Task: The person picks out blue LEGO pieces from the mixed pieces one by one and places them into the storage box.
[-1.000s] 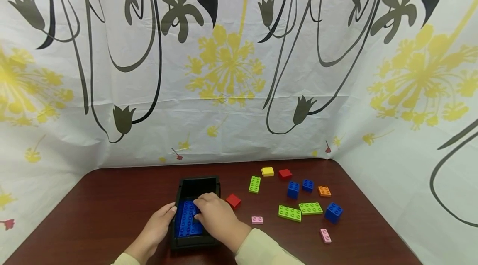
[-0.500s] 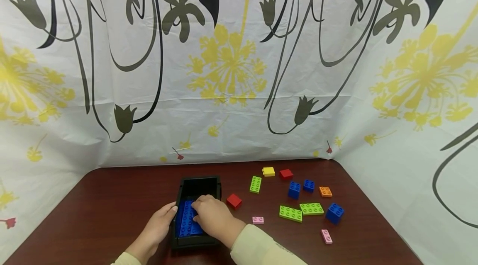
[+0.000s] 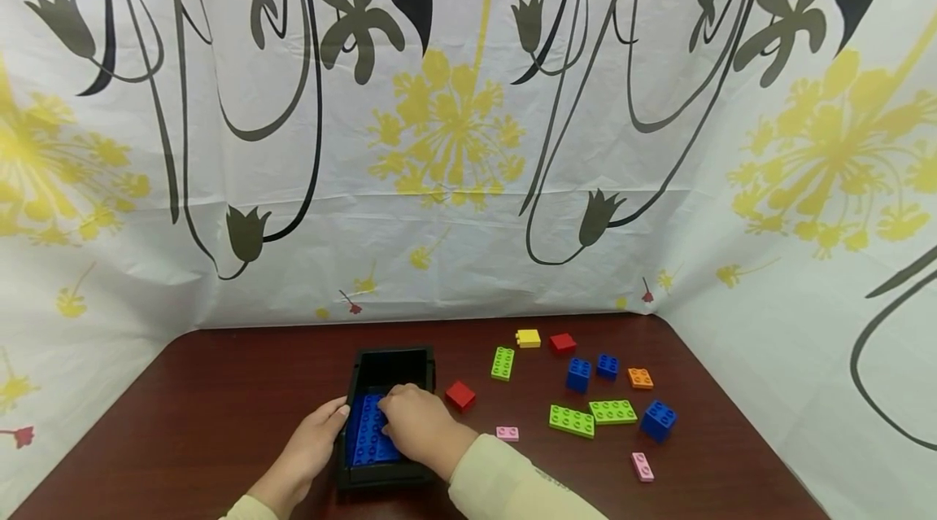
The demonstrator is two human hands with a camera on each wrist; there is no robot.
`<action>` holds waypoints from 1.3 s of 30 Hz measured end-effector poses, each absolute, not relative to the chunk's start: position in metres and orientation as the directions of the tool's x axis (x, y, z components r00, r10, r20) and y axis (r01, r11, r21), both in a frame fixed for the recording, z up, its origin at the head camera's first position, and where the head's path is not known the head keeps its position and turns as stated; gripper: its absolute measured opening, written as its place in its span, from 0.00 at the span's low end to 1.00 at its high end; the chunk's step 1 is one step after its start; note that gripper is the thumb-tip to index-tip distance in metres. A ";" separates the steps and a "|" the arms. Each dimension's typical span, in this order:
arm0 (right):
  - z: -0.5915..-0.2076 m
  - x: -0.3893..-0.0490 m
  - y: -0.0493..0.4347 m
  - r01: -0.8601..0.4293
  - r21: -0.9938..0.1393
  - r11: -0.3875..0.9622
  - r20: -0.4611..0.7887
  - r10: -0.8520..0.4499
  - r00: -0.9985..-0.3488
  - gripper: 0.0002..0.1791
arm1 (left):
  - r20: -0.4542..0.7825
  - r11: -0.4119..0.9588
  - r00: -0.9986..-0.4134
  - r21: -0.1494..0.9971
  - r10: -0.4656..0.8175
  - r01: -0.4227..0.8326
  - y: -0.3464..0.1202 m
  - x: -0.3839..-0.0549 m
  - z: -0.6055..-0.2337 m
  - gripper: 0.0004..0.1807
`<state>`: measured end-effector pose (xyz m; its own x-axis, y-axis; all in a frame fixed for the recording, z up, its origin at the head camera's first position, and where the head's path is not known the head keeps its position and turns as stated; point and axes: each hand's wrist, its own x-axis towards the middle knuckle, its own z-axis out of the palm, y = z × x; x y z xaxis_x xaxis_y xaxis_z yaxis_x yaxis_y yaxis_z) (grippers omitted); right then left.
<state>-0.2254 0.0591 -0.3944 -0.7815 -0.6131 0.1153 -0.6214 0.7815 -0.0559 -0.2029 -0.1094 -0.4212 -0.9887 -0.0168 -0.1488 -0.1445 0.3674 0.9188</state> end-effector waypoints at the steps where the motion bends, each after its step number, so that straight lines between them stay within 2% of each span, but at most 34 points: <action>1: -0.395 -0.226 0.059 -0.620 -0.056 0.782 0.108 -0.613 -0.783 0.18 | -0.148 0.368 -0.989 0.919 -0.017 -0.144 -0.109 -0.203 -0.421 0.29; 11: -0.393 -0.230 0.056 -0.619 -0.028 0.785 0.048 -0.617 -0.785 0.15 | -0.108 0.360 -0.994 0.926 -0.031 -0.111 -0.108 -0.201 -0.423 0.27; 16: -0.395 -0.233 0.054 -0.621 -0.013 0.783 0.028 -0.621 -0.783 0.12 | -0.129 0.351 -0.991 0.927 -0.035 -0.133 -0.108 -0.202 -0.423 0.27; 39: -0.392 -0.239 0.049 -0.600 -0.073 0.797 -0.096 -0.604 -0.791 0.11 | -0.126 0.355 -0.992 0.926 -0.026 -0.127 -0.109 -0.203 -0.423 0.27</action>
<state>-0.2393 0.0490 -0.3924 -0.7909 -0.6043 -0.0964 -0.5999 0.7968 -0.0731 -0.2027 -0.1090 -0.4226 -0.9917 -0.0256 -0.1257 -0.1266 0.3551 0.9262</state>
